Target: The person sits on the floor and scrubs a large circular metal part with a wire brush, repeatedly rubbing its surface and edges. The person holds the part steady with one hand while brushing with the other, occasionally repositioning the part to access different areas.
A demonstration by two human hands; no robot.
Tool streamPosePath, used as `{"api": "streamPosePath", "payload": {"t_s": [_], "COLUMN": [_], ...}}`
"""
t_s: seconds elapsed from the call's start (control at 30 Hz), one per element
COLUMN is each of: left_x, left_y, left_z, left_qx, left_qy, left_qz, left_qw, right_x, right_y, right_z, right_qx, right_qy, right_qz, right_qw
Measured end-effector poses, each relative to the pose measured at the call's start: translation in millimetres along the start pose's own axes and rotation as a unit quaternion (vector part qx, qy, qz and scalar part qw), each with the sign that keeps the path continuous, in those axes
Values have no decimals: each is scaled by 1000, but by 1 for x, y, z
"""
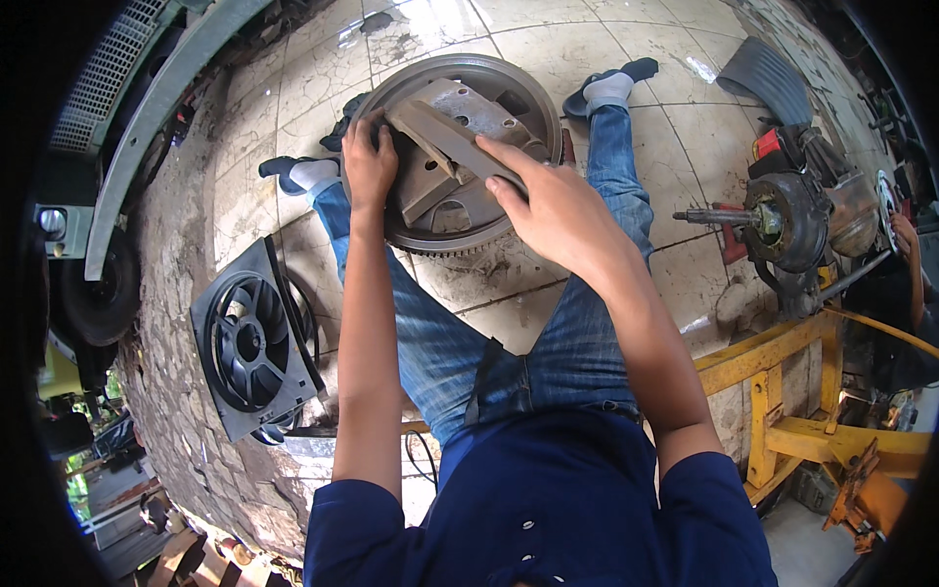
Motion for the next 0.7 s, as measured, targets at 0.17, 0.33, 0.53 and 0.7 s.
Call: {"api": "streamPosePath", "payload": {"t_s": [0.17, 0.33, 0.53, 0.7], "left_x": [0, -4, -3, -1], "left_y": [-1, -1, -1, 1], "left_z": [-2, -1, -3, 1], "left_qx": [3, 9, 6, 12], "left_qy": [-9, -2, 6, 0], "left_qz": [6, 15, 10, 28], "left_qw": [1000, 1000, 1000, 1000], "right_x": [-1, 5, -7, -12], "right_y": [-3, -45, -28, 5], "right_z": [-4, -6, -2, 9], "right_qx": [-34, -29, -35, -26], "right_qy": [19, 30, 54, 0], "right_qz": [34, 16, 44, -11], "right_qw": [999, 999, 997, 1000]}}
Point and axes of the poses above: each hand's wrist, its own y-axis away from the middle knuckle, its own z-axis out of the back of the hand, x = y × z, the point moved 4 cm from there along -y, towards the middle knuckle, and after that the axes turned 14 degrees about z, right-handed, at the moved point
